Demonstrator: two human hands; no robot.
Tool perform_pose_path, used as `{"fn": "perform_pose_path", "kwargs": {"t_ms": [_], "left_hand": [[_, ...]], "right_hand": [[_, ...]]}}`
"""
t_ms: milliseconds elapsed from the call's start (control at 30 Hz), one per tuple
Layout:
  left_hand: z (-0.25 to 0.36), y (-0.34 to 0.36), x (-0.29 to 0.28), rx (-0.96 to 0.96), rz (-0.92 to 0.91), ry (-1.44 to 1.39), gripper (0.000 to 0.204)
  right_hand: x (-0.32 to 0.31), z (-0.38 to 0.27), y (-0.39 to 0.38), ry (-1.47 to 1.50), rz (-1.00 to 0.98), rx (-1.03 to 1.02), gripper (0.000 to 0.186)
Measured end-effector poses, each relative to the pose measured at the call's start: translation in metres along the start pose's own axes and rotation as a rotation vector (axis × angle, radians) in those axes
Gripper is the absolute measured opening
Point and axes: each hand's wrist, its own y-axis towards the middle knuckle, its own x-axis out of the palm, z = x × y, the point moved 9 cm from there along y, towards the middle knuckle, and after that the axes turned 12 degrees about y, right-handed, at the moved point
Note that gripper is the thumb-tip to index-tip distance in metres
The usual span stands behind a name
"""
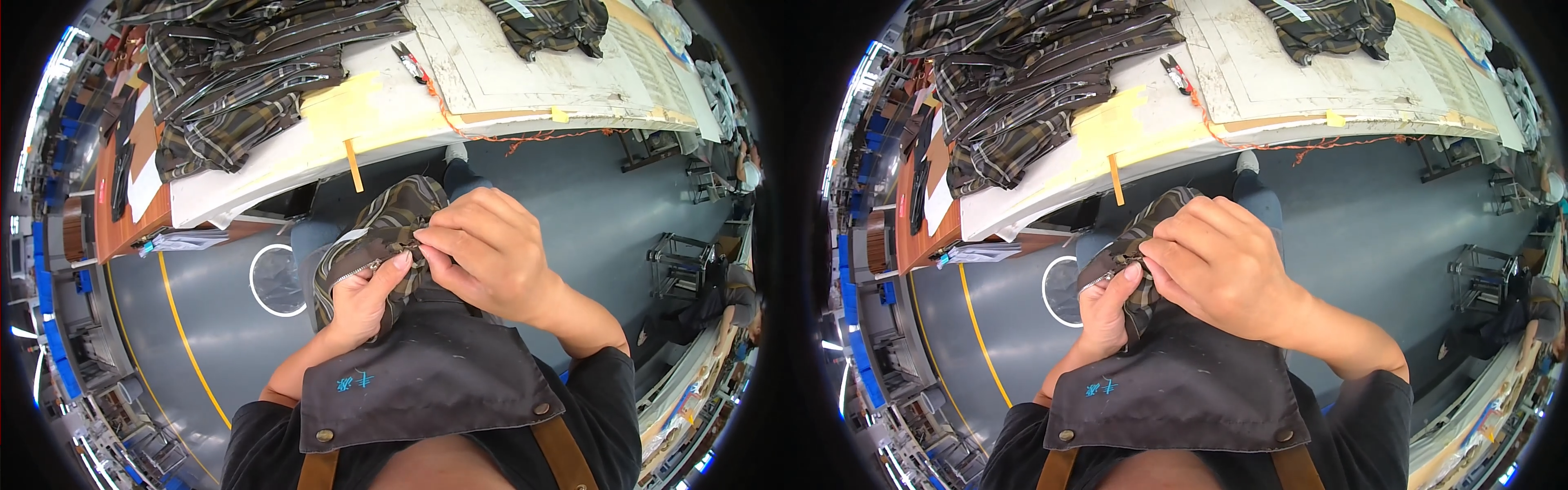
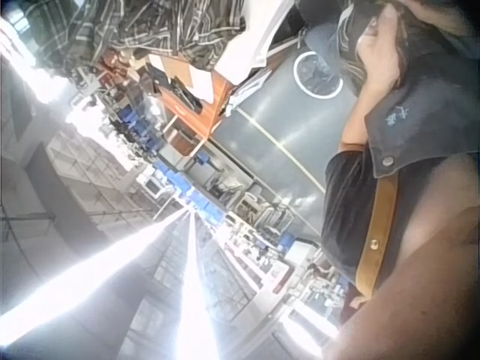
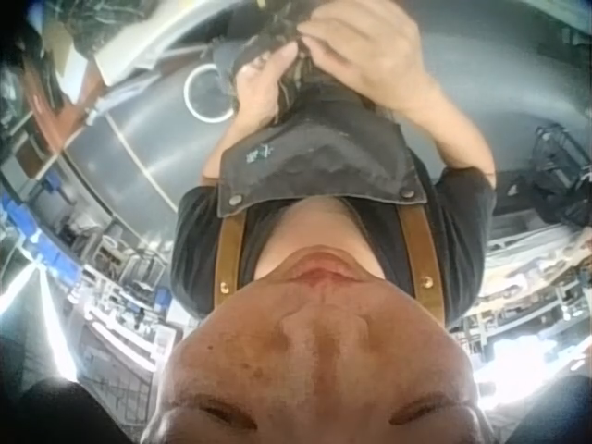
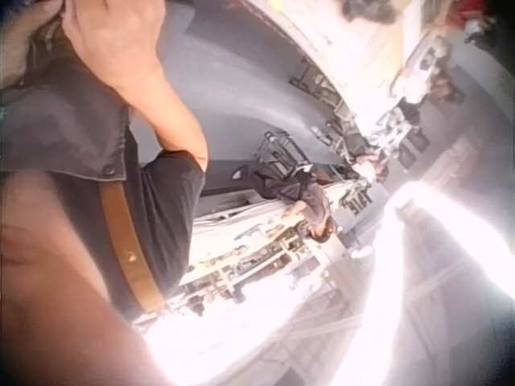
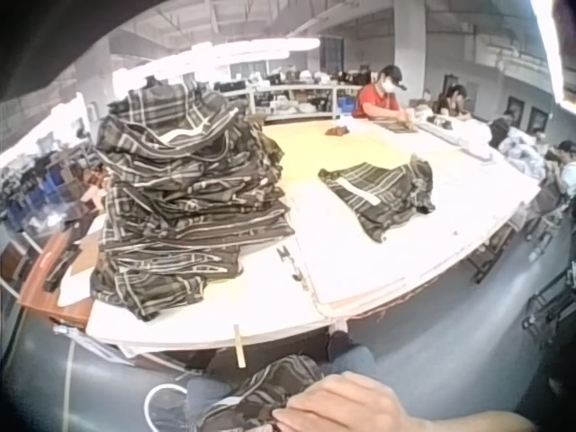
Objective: Trimming loose threads and inspecting seams on a plaid fabric component.
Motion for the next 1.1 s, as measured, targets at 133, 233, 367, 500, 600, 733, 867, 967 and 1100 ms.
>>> {"fn": "perform_pose_path", "kwargs": {"t_ms": [133, 233, 367, 500, 600, 733, 867, 967, 1100], "left_hand": [[0.003, -0.001, 0.006, -0.022, -0.038, -0.077, 0.023], [0.002, -0.001, 0.010, -0.040, -0.069, -0.113, 0.024], [-0.004, 0.000, 0.008, -0.089, -0.067, -0.134, 0.025], [-0.011, -0.002, 0.005, -0.150, -0.062, -0.142, 0.026], [-0.009, -0.003, 0.008, -0.189, -0.072, -0.153, 0.025], [-0.009, -0.003, 0.008, -0.207, -0.079, -0.136, 0.025], [-0.013, -0.002, 0.005, -0.223, -0.053, -0.147, 0.024], [-0.012, -0.001, 0.004, -0.197, -0.042, -0.125, 0.026], [-0.011, -0.001, 0.004, -0.182, -0.023, -0.078, 0.027]], "right_hand": [[0.000, -0.001, -0.002, -0.009, -0.017, -0.015, 0.023], [-0.002, -0.002, -0.001, 0.002, 0.022, -0.043, 0.027], [-0.001, -0.003, 0.001, 0.014, -0.038, -0.031, 0.027], [0.003, -0.002, 0.002, 0.004, -0.114, -0.037, 0.026], [0.003, -0.002, 0.003, 0.020, -0.141, -0.033, 0.025], [0.004, 0.002, 0.002, 0.052, -0.155, -0.010, 0.023], [0.003, 0.000, 0.003, 0.044, -0.137, -0.037, 0.022], [0.003, -0.001, 0.004, 0.033, -0.124, -0.031, 0.022], [0.002, -0.001, 0.003, 0.003, -0.103, -0.033, 0.023]]}}
